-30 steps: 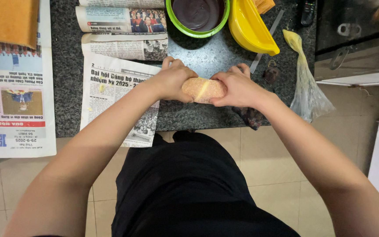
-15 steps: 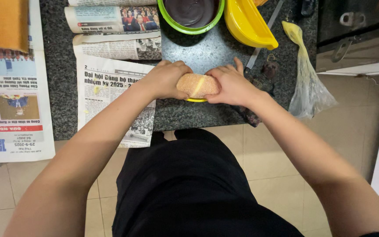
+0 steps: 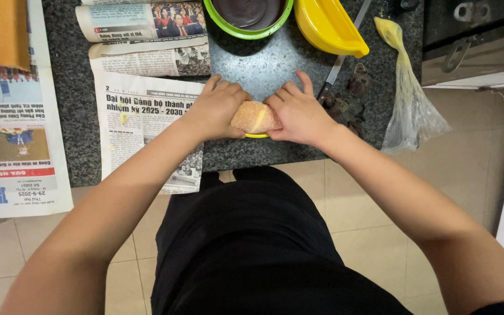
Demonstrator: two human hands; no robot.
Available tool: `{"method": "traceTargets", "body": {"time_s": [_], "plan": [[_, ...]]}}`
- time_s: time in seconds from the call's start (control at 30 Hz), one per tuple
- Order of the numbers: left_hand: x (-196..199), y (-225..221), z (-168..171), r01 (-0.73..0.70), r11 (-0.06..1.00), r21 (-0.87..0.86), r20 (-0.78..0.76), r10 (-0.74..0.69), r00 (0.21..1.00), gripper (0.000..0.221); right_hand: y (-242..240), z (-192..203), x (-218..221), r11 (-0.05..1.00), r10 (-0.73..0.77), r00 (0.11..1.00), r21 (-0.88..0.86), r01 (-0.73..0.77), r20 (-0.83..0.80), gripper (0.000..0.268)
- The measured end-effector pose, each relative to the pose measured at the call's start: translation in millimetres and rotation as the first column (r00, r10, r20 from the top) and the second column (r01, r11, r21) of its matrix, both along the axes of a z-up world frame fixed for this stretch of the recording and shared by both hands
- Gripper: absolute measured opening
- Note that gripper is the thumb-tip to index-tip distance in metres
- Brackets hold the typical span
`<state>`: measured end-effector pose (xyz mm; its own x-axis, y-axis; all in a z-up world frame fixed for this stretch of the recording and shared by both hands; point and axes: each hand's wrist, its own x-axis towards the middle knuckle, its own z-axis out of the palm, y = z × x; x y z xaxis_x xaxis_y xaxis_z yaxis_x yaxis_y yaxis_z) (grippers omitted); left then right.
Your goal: The person applies yellow sauce to cake slices and bread rolls using a piping bag, wraps the items in newspaper, and places them into plastic containers. They also wipe the kitchen counter with a cloth.
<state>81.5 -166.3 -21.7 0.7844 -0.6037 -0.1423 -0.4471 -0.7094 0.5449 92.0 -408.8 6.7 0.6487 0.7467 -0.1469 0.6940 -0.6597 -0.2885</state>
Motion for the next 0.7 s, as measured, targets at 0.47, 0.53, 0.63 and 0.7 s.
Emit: {"method": "traceTargets", "body": {"time_s": [0.47,0.53,0.63,0.7], "plan": [[-32,-16,18,-0.064,0.996,0.069,0.289,0.041,0.956,0.093,-55,12,-24,0.980,-0.152,0.981,0.111,0.166,-0.124,0.079],[-37,-27,22,-0.072,0.997,0.031,0.305,0.059,0.951,0.099,-58,10,-25,0.973,-0.154,0.980,0.150,0.173,-0.127,0.078],[-44,-42,22,-0.086,0.996,-0.035,0.290,0.092,0.952,0.094,-53,3,-26,0.965,-0.162,0.974,0.179,0.190,-0.161,0.081],[-45,-48,19,-0.097,0.993,-0.064,0.325,0.113,0.939,0.087,-49,-2,-25,0.969,-0.145,0.981,0.182,0.167,-0.127,0.080]]}}
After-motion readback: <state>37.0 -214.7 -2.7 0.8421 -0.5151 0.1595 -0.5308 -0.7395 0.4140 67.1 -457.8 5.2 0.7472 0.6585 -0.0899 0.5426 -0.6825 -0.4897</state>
